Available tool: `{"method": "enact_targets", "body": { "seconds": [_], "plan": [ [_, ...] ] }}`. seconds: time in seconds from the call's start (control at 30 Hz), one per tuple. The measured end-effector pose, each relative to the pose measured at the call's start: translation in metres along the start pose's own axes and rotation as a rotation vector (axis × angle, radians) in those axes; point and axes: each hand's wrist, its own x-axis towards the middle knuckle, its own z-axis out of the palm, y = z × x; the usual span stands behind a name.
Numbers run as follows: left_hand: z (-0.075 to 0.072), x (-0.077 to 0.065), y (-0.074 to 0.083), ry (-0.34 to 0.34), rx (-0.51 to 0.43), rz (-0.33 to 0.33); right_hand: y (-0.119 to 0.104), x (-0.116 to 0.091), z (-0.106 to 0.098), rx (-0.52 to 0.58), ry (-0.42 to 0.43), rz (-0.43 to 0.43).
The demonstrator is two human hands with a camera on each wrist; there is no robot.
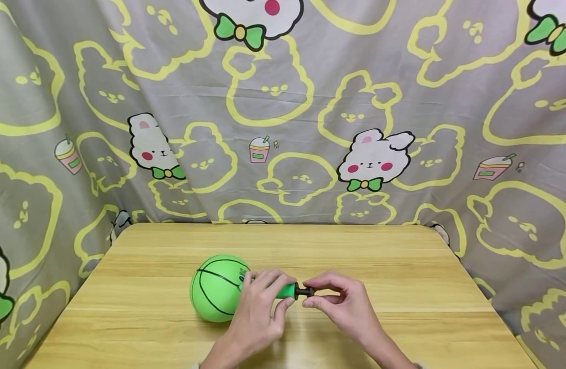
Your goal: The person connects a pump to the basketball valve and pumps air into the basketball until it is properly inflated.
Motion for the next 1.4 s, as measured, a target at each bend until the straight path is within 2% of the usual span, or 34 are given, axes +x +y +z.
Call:
{"method": "enact_targets", "body": {
  "seconds": [0.17, 0.4, 0.57, 0.77, 0.97, 1.27, 1.4],
  "plan": [
    [0.002, -0.002, 0.000, -0.003, 0.007, 0.005, 0.001, 0.000, 0.000, -0.008, -0.017, 0.015],
    [-0.002, -0.005, -0.005, -0.026, 0.005, 0.006, -0.005, 0.002, -0.007, 0.002, -0.091, 0.008],
    [-0.006, -0.003, -0.010, -0.019, -0.009, -0.008, -0.014, 0.003, -0.019, -0.010, -0.103, -0.012],
    [-0.009, -0.002, -0.014, -0.010, -0.027, -0.039, -0.022, 0.002, -0.037, -0.020, -0.123, 0.002],
    [-0.009, -0.001, -0.018, 0.031, -0.040, -0.027, -0.028, 0.001, -0.050, -0.036, -0.122, 0.027],
    [-0.018, 0.004, -0.024, 0.014, -0.055, -0.067, -0.035, 0.004, -0.063, -0.042, -0.113, -0.003],
    [-0.020, 0.005, -0.026, 0.023, -0.047, -0.056, -0.035, 0.005, -0.064, -0.032, -0.108, -0.007]
  ]
}}
